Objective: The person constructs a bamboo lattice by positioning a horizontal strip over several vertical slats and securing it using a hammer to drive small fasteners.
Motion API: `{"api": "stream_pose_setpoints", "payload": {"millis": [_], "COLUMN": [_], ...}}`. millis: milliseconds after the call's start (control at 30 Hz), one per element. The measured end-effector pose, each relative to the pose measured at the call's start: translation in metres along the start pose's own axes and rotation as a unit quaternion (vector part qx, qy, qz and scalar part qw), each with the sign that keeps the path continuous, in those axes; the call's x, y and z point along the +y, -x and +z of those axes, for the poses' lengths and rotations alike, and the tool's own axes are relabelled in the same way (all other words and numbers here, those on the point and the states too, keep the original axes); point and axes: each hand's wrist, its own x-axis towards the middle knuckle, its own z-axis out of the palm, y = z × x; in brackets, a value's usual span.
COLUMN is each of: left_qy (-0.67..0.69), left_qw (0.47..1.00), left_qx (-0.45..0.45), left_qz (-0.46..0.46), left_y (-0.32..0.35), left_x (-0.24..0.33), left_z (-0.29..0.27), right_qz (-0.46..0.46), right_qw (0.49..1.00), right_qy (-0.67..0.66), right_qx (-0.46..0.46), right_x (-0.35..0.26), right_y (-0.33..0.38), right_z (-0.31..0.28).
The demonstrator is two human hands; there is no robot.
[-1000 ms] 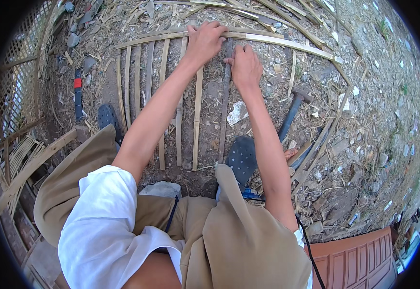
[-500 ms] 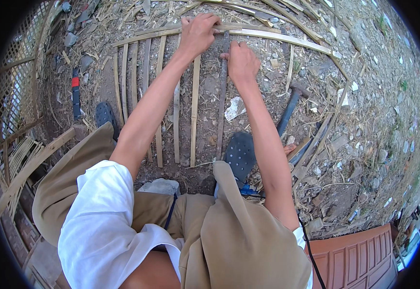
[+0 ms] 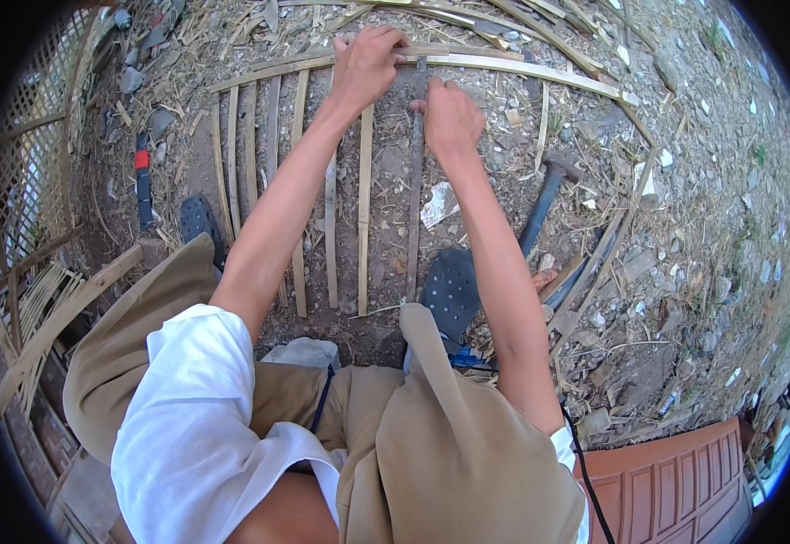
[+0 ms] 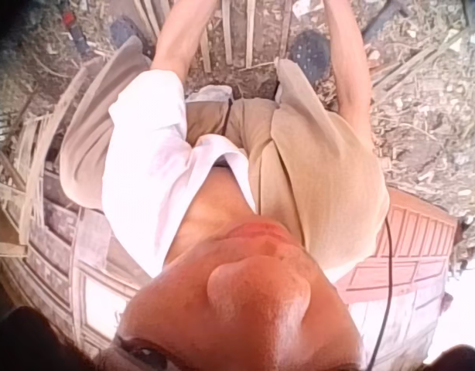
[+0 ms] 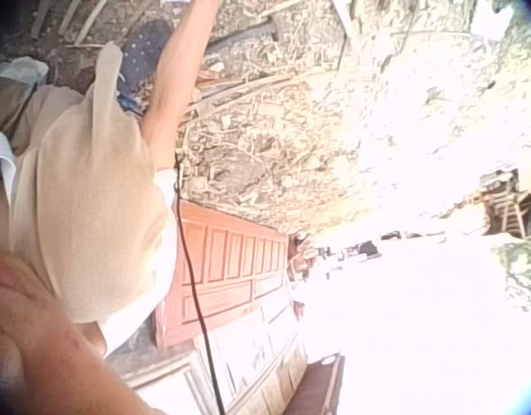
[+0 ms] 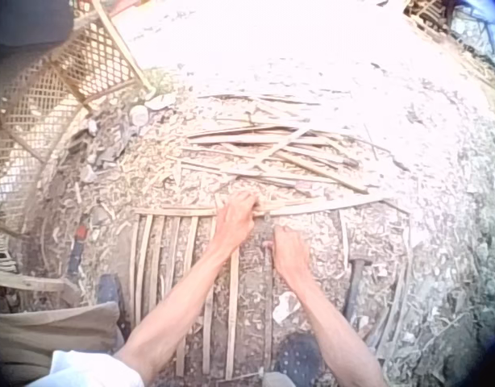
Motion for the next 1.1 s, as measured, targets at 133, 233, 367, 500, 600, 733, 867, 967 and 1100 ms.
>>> {"api": "stream_pose_setpoints", "payload": {"millis": [133,233,367,500,600,733,867,967,1100], "left_qy": [-0.006,-0.013,-0.017,0.022,0.082,0.089,0.081,0.054,0.032], "left_qw": [1.000,1.000,0.999,0.999,0.989,0.960,0.959,0.965,0.969], "left_qx": [0.000,-0.010,-0.033,-0.008,0.086,0.151,0.155,0.135,0.141], "left_qz": [0.009,0.007,0.004,-0.024,-0.090,-0.219,-0.224,-0.220,-0.199], "left_y": [0.001,0.001,0.000,0.006,0.031,0.095,0.138,0.141,0.143], "left_x": [-0.003,-0.004,-0.007,-0.004,0.016,0.038,0.039,0.040,0.040], "left_z": [0.004,0.009,0.009,-0.003,-0.016,-0.014,-0.008,-0.002,0.003], "right_qz": [0.004,0.004,0.012,0.012,0.031,0.077,0.081,0.092,0.093], "right_qw": [1.000,1.000,1.000,1.000,0.999,0.995,0.995,0.993,0.993], "right_qy": [-0.005,-0.007,-0.010,-0.009,-0.009,-0.032,-0.033,-0.015,0.014], "right_qx": [-0.005,-0.002,-0.014,-0.015,-0.020,-0.046,-0.049,-0.067,-0.075], "right_x": [-0.001,0.000,-0.004,-0.003,-0.001,-0.005,-0.006,-0.008,-0.014], "right_y": [-0.001,-0.001,-0.001,-0.001,-0.002,-0.002,-0.003,-0.005,-0.010], "right_z": [-0.001,0.001,-0.002,-0.001,-0.001,-0.009,-0.011,-0.015,-0.013]}}
